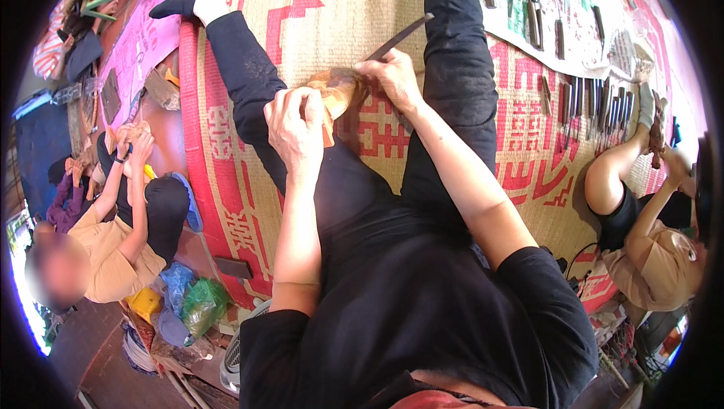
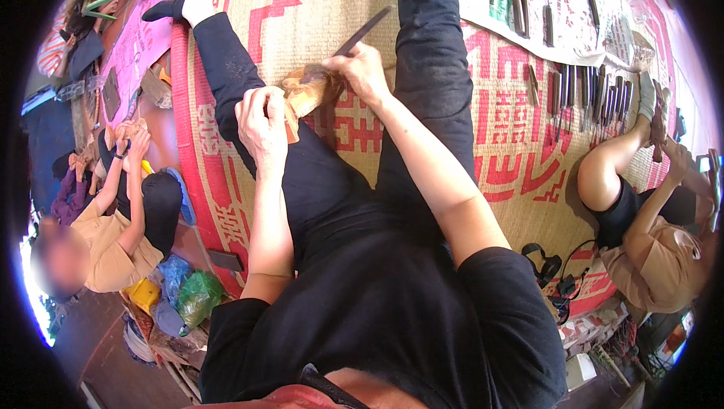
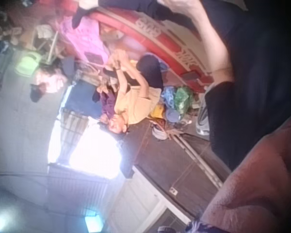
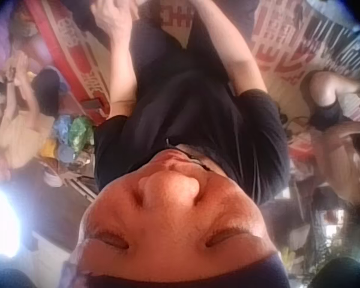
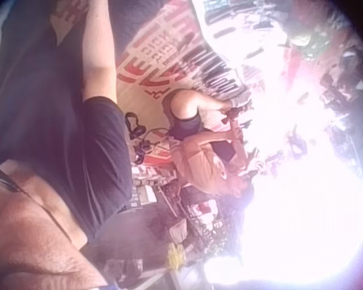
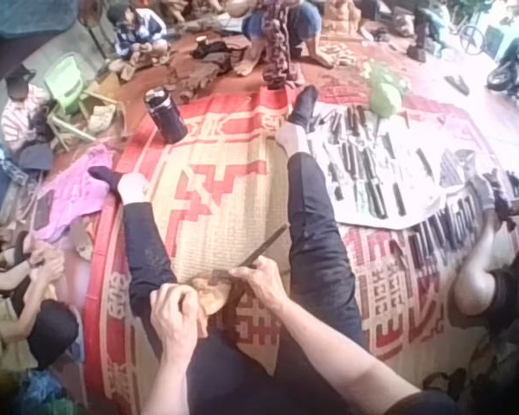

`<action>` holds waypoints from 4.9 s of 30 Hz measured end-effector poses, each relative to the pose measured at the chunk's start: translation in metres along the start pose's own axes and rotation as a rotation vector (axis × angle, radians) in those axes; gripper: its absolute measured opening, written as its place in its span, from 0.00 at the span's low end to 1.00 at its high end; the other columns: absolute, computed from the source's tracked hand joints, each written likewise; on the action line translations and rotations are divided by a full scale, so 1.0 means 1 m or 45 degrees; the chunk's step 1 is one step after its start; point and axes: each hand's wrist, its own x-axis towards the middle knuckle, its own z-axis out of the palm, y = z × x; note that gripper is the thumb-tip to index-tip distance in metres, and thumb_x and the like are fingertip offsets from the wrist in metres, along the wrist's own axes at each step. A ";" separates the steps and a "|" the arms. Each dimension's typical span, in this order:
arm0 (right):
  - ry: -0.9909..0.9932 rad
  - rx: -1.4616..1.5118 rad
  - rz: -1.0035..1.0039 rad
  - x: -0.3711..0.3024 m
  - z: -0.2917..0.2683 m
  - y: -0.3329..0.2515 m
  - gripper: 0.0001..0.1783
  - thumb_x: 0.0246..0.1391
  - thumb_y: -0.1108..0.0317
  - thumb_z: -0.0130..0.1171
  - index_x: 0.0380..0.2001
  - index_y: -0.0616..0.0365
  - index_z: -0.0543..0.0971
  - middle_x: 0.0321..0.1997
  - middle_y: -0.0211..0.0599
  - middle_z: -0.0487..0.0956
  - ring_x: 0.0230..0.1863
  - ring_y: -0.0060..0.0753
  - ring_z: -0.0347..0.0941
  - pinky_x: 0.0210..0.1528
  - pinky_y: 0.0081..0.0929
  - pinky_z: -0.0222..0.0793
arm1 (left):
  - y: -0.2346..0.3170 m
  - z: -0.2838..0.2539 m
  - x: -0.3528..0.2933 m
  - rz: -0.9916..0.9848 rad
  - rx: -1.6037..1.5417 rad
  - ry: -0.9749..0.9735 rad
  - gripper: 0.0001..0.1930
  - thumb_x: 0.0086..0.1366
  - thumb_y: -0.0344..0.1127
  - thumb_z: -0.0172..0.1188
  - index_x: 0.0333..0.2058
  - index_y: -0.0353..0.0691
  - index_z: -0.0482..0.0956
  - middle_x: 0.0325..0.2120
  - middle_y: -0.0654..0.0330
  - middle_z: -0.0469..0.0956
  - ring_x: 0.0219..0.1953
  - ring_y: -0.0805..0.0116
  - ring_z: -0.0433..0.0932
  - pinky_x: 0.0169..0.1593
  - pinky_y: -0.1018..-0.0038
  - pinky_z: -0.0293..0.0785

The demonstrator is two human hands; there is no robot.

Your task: The person sits on a mat and carves a small wooden block using a knife. They hold the block in their left hand and use the knife in their right hand to shape the wood, occasionally rotating the block to access different sides.

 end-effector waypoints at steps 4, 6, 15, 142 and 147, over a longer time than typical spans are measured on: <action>-0.074 -0.201 -0.069 -0.003 0.005 0.015 0.05 0.42 0.75 0.64 0.25 0.62 0.78 0.23 0.30 0.77 0.26 0.18 0.70 0.31 0.17 0.65 | 0.003 0.001 0.001 0.010 0.014 -0.006 0.08 0.59 0.40 0.58 0.31 0.42 0.76 0.30 0.62 0.74 0.36 0.59 0.71 0.40 0.67 0.68; 0.032 -0.161 -0.034 0.002 0.004 0.011 0.05 0.42 0.76 0.64 0.25 0.62 0.78 0.24 0.30 0.77 0.24 0.18 0.69 0.29 0.17 0.65 | 0.004 0.002 0.000 0.019 0.016 -0.003 0.08 0.59 0.40 0.58 0.31 0.42 0.76 0.30 0.62 0.74 0.36 0.59 0.71 0.40 0.66 0.68; -0.075 -0.240 -0.043 -0.002 0.004 0.014 0.06 0.41 0.74 0.64 0.27 0.62 0.79 0.24 0.29 0.77 0.27 0.20 0.70 0.33 0.18 0.64 | 0.008 0.000 -0.002 0.053 0.044 0.009 0.09 0.62 0.40 0.54 0.30 0.41 0.76 0.30 0.60 0.75 0.35 0.59 0.72 0.41 0.67 0.67; -0.053 -0.230 0.078 -0.010 -0.005 -0.002 0.07 0.40 0.73 0.63 0.23 0.65 0.78 0.23 0.31 0.78 0.26 0.21 0.71 0.31 0.20 0.66 | 0.014 0.002 -0.015 0.269 -0.024 0.086 0.07 0.52 0.38 0.62 0.26 0.42 0.75 0.28 0.61 0.73 0.34 0.59 0.72 0.38 0.67 0.70; 0.070 -0.280 0.119 0.000 -0.007 0.011 0.05 0.41 0.77 0.61 0.26 0.65 0.79 0.23 0.31 0.78 0.24 0.19 0.70 0.30 0.19 0.66 | 0.015 -0.001 -0.015 0.259 -0.017 0.075 0.08 0.52 0.39 0.62 0.26 0.43 0.76 0.29 0.61 0.73 0.34 0.59 0.72 0.38 0.67 0.70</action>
